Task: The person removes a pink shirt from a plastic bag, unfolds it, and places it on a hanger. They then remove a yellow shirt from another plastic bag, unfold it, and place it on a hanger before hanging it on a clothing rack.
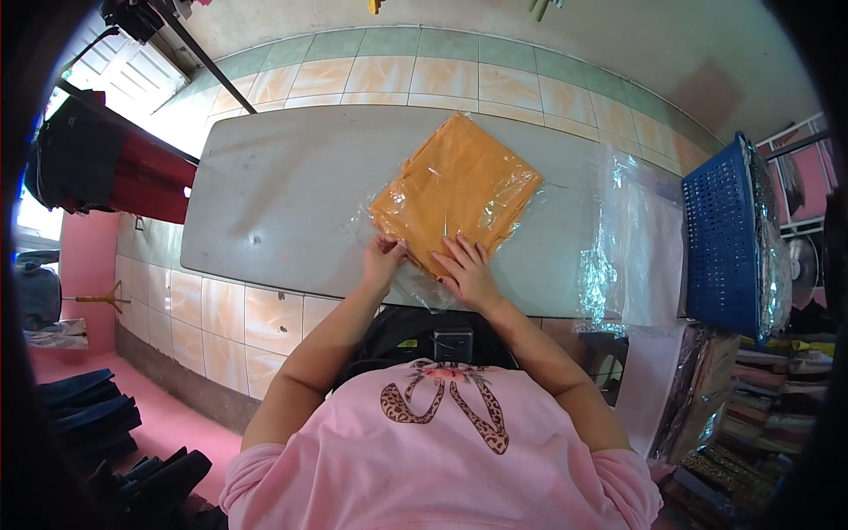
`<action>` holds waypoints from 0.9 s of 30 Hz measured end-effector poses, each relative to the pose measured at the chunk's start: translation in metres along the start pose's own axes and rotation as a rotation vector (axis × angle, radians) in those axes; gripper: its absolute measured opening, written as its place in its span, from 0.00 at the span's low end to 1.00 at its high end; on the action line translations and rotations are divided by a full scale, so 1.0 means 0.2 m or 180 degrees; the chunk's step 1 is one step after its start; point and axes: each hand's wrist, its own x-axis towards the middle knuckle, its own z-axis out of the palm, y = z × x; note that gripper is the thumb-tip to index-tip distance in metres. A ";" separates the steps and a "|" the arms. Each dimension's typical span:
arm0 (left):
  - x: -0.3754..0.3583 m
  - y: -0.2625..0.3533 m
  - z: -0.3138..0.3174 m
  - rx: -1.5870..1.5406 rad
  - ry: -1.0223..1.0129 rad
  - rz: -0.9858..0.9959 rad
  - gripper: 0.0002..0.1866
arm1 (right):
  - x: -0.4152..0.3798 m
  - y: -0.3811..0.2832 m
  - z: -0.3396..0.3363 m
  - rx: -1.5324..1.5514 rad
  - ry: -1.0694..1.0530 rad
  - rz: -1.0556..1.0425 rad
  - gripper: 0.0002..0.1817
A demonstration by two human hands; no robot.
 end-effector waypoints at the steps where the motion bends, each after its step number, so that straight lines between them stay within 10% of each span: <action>1: -0.01 0.03 0.02 0.0000 -0.0019 0.0017 0.10 | 0.02 0.03 0.00 0.0340 0.0073 -0.0031 0.24; 9: 0.01 0.01 0.03 0.0598 -0.0139 -0.0335 0.21 | 0.31 0.64 -0.15 -0.1190 0.1523 0.1774 0.17; 12: 0.03 0.03 -0.01 0.0311 -0.0271 -0.0015 0.17 | 0.35 0.75 -0.20 -0.0169 0.1311 0.2885 0.17; 21: 0.15 0.11 -0.43 0.0787 0.0418 0.0481 0.16 | 0.18 0.94 -0.21 0.2108 0.0464 0.2844 0.09; 27: 0.21 0.27 -0.81 0.1660 0.1386 0.0639 0.16 | 0.05 1.02 -0.33 0.1122 -0.0052 0.3122 0.13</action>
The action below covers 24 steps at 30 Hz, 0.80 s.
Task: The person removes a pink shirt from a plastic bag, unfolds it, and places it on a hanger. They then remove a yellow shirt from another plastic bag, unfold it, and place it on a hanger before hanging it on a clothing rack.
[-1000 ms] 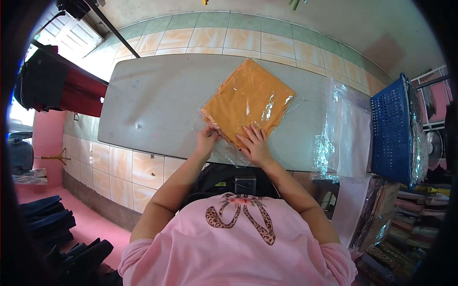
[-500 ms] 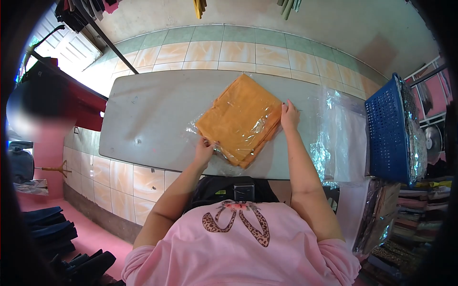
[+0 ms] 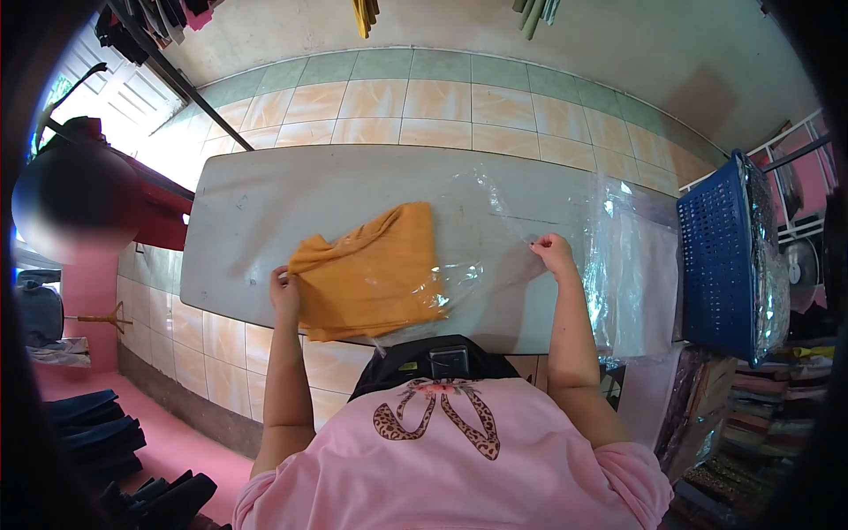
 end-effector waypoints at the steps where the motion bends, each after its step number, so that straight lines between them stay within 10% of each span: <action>1: 0.02 -0.01 -0.02 0.0553 0.0368 0.0122 0.16 | 0.01 -0.03 0.01 0.0001 -0.0010 0.0000 0.13; 4: -0.06 0.09 0.06 0.2095 0.1470 0.1589 0.18 | 0.02 -0.23 0.09 -0.0214 0.0821 -0.0561 0.21; 17: 0.02 0.12 -0.02 0.1951 0.0437 0.0524 0.20 | 0.04 -0.38 0.39 0.0927 0.0070 -0.0315 0.05; 24: 0.25 0.09 -0.24 0.1297 0.1640 0.0262 0.17 | -0.10 0.03 0.08 0.1185 0.1218 0.0196 0.05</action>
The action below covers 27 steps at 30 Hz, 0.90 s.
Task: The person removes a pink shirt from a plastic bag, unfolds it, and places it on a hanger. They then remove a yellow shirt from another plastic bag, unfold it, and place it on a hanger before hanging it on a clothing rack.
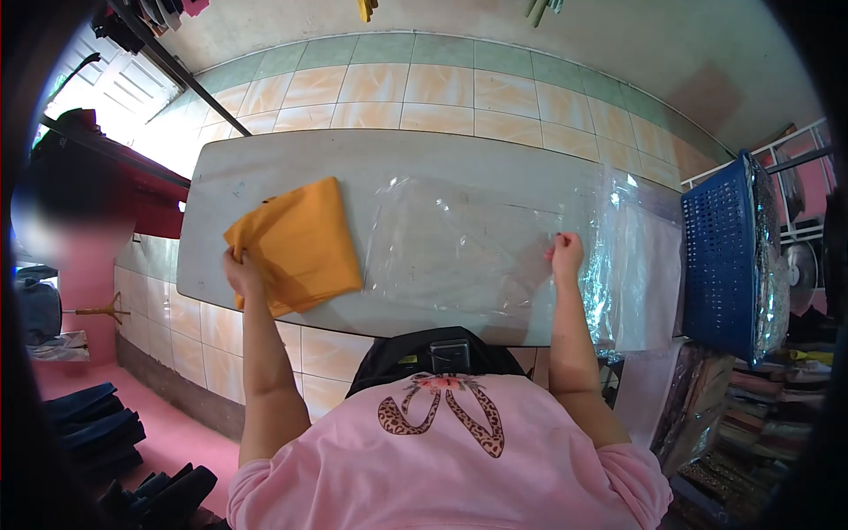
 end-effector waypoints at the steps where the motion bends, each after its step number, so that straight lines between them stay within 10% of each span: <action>1: 0.01 0.01 -0.03 0.0133 -0.0092 -0.0205 0.19 | -0.03 0.01 -0.07 0.0065 0.0076 0.0352 0.08; 3: -0.01 0.05 -0.02 0.0269 -0.0199 -0.0391 0.21 | -0.12 -0.02 -0.16 0.0134 0.0173 0.0716 0.12; 5: -0.15 0.17 0.05 0.1008 0.0558 0.0788 0.27 | -0.24 -0.12 -0.19 -0.2083 0.1104 -0.1573 0.22; 7: -0.41 0.36 0.10 0.0046 0.0390 0.2574 0.33 | -0.26 -0.14 -0.18 -0.1946 0.0686 -0.2054 0.25; 11: -0.90 0.59 0.17 0.0164 -0.2351 0.4217 0.26 | -0.37 -0.22 -0.05 -0.2741 -0.0405 -0.2408 0.30; 15: -0.80 0.60 0.28 0.0956 -0.2158 0.3607 0.28 | -0.44 -0.13 0.09 -0.2922 -0.0654 -0.1844 0.30; 17: -0.72 0.64 0.27 0.1508 -0.0967 0.2692 0.28 | -0.46 -0.16 0.12 -0.1849 -0.0605 -0.1583 0.30; 20: -0.77 0.74 0.26 0.0700 -0.0698 0.3462 0.28 | -0.47 -0.20 0.12 -0.2084 -0.0529 -0.1845 0.30; 25: -1.06 0.65 0.29 0.0265 -0.2902 0.4558 0.31 | -0.54 -0.15 0.13 -0.2568 -0.0600 -0.1640 0.30; 27: -0.94 0.62 0.30 0.0541 -0.2610 0.4184 0.32 | -0.57 -0.16 0.07 -0.2727 -0.0605 -0.1821 0.31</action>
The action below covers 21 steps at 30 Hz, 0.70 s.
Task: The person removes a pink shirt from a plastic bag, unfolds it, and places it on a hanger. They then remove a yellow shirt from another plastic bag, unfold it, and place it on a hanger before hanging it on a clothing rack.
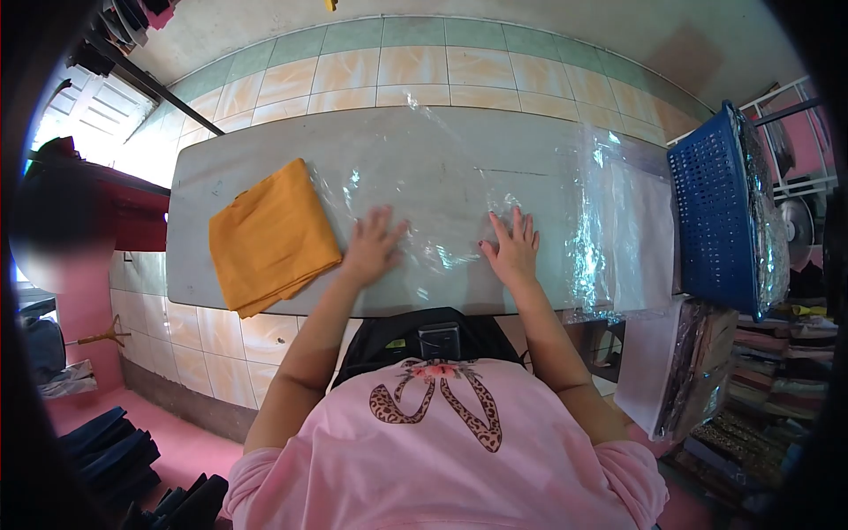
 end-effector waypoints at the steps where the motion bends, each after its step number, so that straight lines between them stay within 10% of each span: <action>1: 0.00 -0.07 -0.03 0.0210 0.0117 -0.0477 0.32 | -0.02 0.00 -0.01 -0.0002 -0.0012 0.0020 0.31; 6: 0.03 -0.09 -0.11 0.0468 0.0905 -0.0656 0.33 | -0.07 -0.10 -0.07 0.0158 0.0041 0.0001 0.32; 16: -0.17 0.04 0.07 0.0297 0.0054 -0.0108 0.35 | -0.03 0.00 0.09 -0.0026 -0.0090 -0.0479 0.31; 21: -0.23 0.04 0.12 -0.0098 0.0124 -0.0056 0.32 | 0.22 0.05 0.09 0.0784 0.0687 0.1035 0.23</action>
